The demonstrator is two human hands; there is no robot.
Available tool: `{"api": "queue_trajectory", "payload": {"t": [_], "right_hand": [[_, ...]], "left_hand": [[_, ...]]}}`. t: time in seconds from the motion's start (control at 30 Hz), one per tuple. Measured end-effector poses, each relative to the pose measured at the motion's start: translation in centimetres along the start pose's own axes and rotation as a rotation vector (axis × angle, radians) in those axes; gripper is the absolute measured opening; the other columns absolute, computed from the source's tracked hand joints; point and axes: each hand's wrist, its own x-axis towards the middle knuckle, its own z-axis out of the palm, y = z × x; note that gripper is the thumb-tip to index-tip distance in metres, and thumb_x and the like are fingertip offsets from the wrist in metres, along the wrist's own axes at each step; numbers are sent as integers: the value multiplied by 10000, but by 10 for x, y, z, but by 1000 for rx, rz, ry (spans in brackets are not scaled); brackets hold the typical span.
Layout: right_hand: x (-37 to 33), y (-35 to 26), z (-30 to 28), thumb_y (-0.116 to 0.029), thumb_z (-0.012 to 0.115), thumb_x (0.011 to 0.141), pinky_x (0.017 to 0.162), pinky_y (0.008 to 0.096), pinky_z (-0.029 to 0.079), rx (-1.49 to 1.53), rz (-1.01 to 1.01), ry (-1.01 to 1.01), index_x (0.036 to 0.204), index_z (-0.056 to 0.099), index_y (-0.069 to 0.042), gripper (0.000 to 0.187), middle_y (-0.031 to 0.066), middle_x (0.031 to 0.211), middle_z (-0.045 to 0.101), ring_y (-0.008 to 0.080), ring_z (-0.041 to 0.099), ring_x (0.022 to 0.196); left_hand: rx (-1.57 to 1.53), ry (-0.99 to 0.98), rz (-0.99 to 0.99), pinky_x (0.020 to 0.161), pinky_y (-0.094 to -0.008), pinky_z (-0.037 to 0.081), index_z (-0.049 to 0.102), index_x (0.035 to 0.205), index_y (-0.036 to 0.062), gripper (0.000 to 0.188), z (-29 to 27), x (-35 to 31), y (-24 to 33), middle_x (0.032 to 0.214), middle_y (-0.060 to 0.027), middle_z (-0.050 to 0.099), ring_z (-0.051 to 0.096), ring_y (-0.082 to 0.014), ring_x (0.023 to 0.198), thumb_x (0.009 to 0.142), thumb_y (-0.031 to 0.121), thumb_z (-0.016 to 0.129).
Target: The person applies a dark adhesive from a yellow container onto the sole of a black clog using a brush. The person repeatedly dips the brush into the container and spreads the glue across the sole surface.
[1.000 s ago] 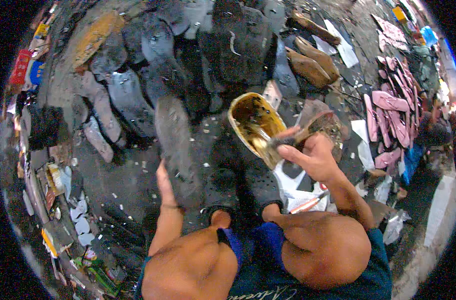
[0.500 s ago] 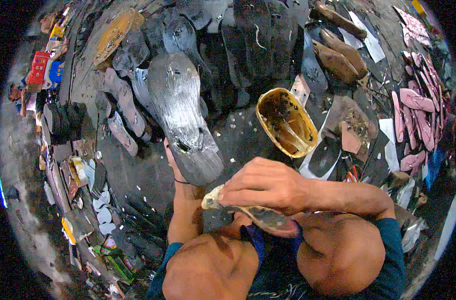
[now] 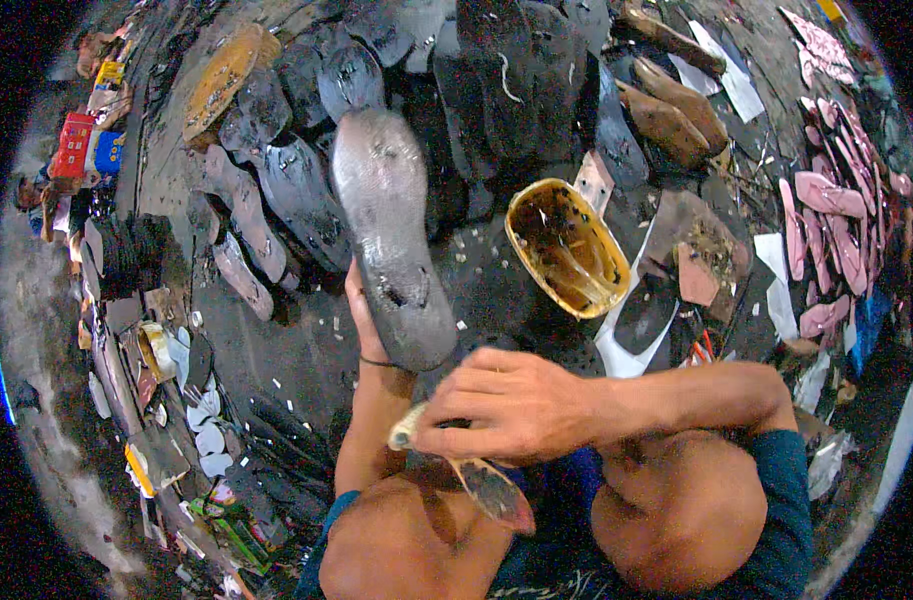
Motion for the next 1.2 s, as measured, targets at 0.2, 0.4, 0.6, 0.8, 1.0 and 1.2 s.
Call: {"api": "queue_trajectory", "payload": {"t": [0.2,0.4,0.6,0.8,1.0,1.2], "right_hand": [[23,39,-6,-175,682,754,732,418,507,-125,-39,151,1168,647,-185,415,45,941,639,286,624,824],[18,8,-3,-194,643,790,667,384,506,-101,-54,169,1179,638,-175,390,31,914,624,246,616,803],[-15,-7,18,-200,642,804,760,361,515,68,-78,27,1246,638,-174,443,22,932,637,221,629,844],[-2,98,-7,-205,692,920,819,387,521,-38,281,462,1113,680,-59,242,117,986,716,265,681,898],[26,76,-15,-141,658,955,875,365,505,51,742,438,1098,657,-14,192,134,1057,697,271,667,957],[-74,36,40,-212,678,938,887,392,502,84,905,133,1112,678,-57,233,144,1014,710,282,676,971]], "left_hand": [[573,331,103,1109,-439,376,453,1387,116,452,-41,-47,-23,1352,-76,550,467,-209,1295,1077,400,286],[286,163,-53,940,-410,536,558,1315,30,472,1,-4,-15,1171,-109,683,668,-251,1032,1056,378,373],[125,9,-56,908,-414,547,605,1262,29,520,6,-6,1,1156,-127,683,668,-264,1017,1030,442,392],[-283,193,-97,876,-420,564,633,1217,35,464,17,-2,-32,1137,-148,688,676,-290,983,1008,393,425],[-388,-14,93,929,-483,506,610,1239,8,468,-12,-38,19,1192,-185,666,649,-346,1031,1002,369,430],[-249,149,449,971,-493,522,608,1223,-39,409,-86,-90,76,1199,-187,679,677,-358,1039,1023,229,373]]}}
